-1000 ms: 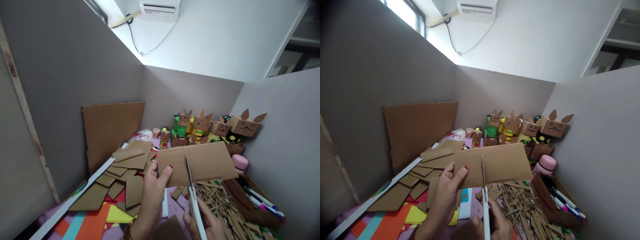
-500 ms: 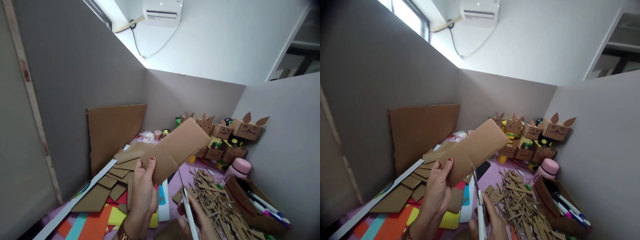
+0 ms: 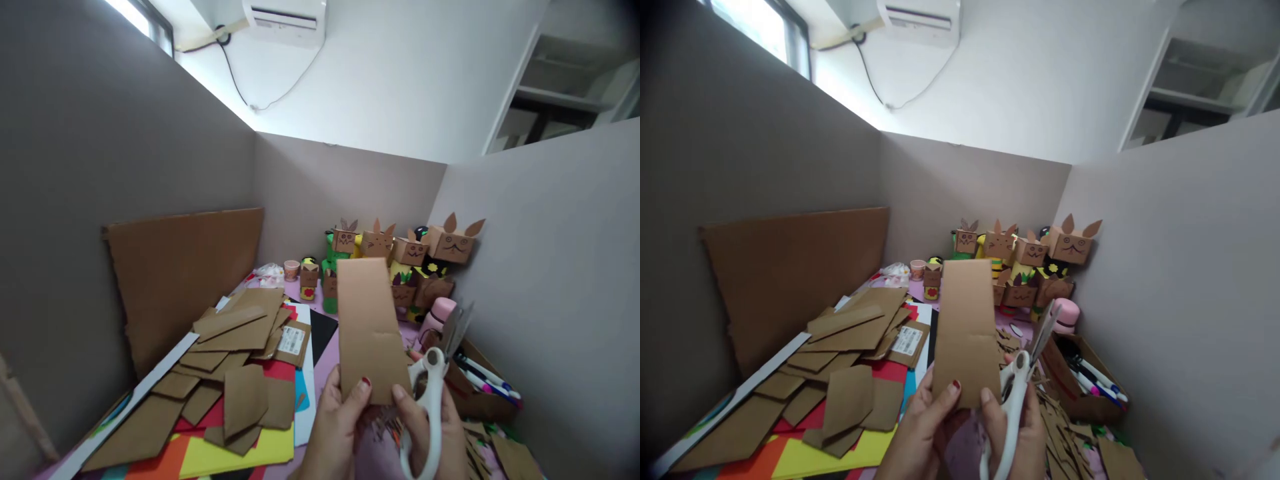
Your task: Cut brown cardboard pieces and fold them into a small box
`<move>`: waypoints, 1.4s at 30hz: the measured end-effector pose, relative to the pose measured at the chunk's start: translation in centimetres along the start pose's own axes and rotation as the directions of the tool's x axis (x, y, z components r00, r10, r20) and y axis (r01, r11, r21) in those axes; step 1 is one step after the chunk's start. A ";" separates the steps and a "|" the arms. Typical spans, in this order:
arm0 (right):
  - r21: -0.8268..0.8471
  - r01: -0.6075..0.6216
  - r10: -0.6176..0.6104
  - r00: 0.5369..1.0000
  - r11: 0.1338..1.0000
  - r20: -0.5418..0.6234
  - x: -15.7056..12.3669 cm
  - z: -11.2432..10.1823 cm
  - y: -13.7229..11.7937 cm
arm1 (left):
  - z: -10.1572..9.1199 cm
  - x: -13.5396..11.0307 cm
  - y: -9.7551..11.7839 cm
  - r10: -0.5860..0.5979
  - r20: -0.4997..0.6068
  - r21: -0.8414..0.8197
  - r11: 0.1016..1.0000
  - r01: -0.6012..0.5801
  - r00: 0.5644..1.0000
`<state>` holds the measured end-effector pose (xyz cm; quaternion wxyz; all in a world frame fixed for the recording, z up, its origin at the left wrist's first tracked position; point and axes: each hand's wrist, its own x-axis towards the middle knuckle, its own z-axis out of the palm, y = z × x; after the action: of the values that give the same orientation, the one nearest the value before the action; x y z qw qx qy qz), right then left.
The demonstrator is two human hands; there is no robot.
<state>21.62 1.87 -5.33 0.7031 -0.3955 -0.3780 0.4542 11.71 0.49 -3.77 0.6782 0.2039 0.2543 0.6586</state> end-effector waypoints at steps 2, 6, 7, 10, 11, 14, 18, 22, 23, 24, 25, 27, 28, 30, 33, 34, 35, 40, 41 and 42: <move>-0.019 -0.055 0.057 0.994 0.998 0.088 1.0 -1.2 -1.1 | -0.1 0.0 0.3 -0.024 0.059 0.066 0.998 0.020 0.998; -0.066 -0.081 0.090 0.985 0.994 0.148 2.1 -2.9 -2.5 | -0.3 0.2 2.4 0.010 -0.125 0.116 0.993 0.005 0.992; -0.075 -0.077 0.087 0.986 0.994 0.139 2.2 -3.0 -2.7 | -0.4 0.3 3.1 0.042 -0.192 0.125 0.992 -0.018 0.980; -0.028 -0.097 0.100 0.986 0.995 0.136 2.1 -3.0 -2.9 | -0.6 0.5 4.4 0.139 -0.215 0.196 0.976 -0.097 0.967; 0.002 -0.106 0.104 0.984 0.994 0.143 2.1 -2.9 -3.0 | -0.6 0.5 4.6 0.166 -0.173 0.241 0.963 -0.122 0.971; 0.030 -0.102 0.096 0.983 0.994 0.158 2.0 -2.6 -3.2 | -0.7 0.2 4.5 0.158 -0.024 0.449 0.884 -0.130 0.987; -0.036 -0.057 0.060 0.993 0.998 0.105 1.8 -2.7 -3.7 | -0.8 -0.2 4.4 0.037 0.065 0.604 0.794 -0.069 0.997; -0.013 -0.071 0.072 0.993 0.997 0.094 1.6 -2.6 -4.1 | -0.9 -0.3 5.1 0.056 0.092 0.650 0.753 -0.102 0.994; 0.004 -0.083 0.082 0.991 0.997 0.102 1.6 -2.6 -4.1 | -0.9 -0.4 5.2 0.064 0.105 0.651 0.750 -0.117 0.992; 0.022 -0.091 0.088 0.990 0.996 0.107 1.6 -2.6 -4.0 | -0.9 -0.4 5.4 0.085 0.114 0.635 0.760 -0.138 0.990; 0.039 -0.089 0.084 0.991 0.995 0.107 1.6 -2.5 -4.0 | -0.9 -0.3 5.4 0.119 0.107 0.604 0.781 -0.160 0.987; 0.070 -0.078 0.071 0.992 0.994 0.105 1.7 -2.6 -3.7 | -0.9 -0.2 5.5 0.212 0.039 0.535 0.821 -0.200 0.976; 0.082 -0.076 0.066 0.992 0.994 0.111 1.8 -2.6 -3.5 | -0.9 -0.1 5.4 0.259 -0.014 0.494 0.842 -0.218 0.966; 0.070 -0.085 0.074 0.987 0.994 0.145 1.9 -2.5 -2.8 | -0.9 0.2 5.3 0.327 -0.133 0.398 0.882 -0.252 0.935; -0.006 -0.091 0.090 0.971 0.996 0.220 1.9 -1.9 -1.1 | -0.9 0.5 5.4 0.379 -0.255 0.256 0.913 -0.316 0.889; -0.025 -0.086 0.089 0.965 0.996 0.245 1.7 -1.5 -0.4 | -0.8 0.5 5.6 0.396 -0.282 0.211 0.914 -0.347 0.874; -0.037 -0.083 0.090 0.958 0.996 0.271 1.4 -1.0 0.3 | -0.7 0.5 5.8 0.414 -0.308 0.166 0.910 -0.380 0.857; -0.039 -0.175 0.175 0.886 0.984 0.429 -1.0 0.7 3.0 | 0.1 0.1 7.4 0.471 -0.469 0.024 0.852 -0.522 0.747; -0.048 -0.188 0.189 0.867 0.981 0.460 -1.4 0.8 3.3 | 0.2 0.0 7.6 0.459 -0.486 0.016 0.856 -0.517 0.744; -0.069 -0.188 0.198 0.848 0.980 0.493 -1.8 0.8 3.5 | 0.3 -0.1 7.7 0.447 -0.494 0.010 0.861 -0.509 0.746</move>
<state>19.14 1.33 -8.45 0.5295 -0.3074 -0.5084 0.6055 5.78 0.82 1.18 0.4134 0.0497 0.3114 0.8542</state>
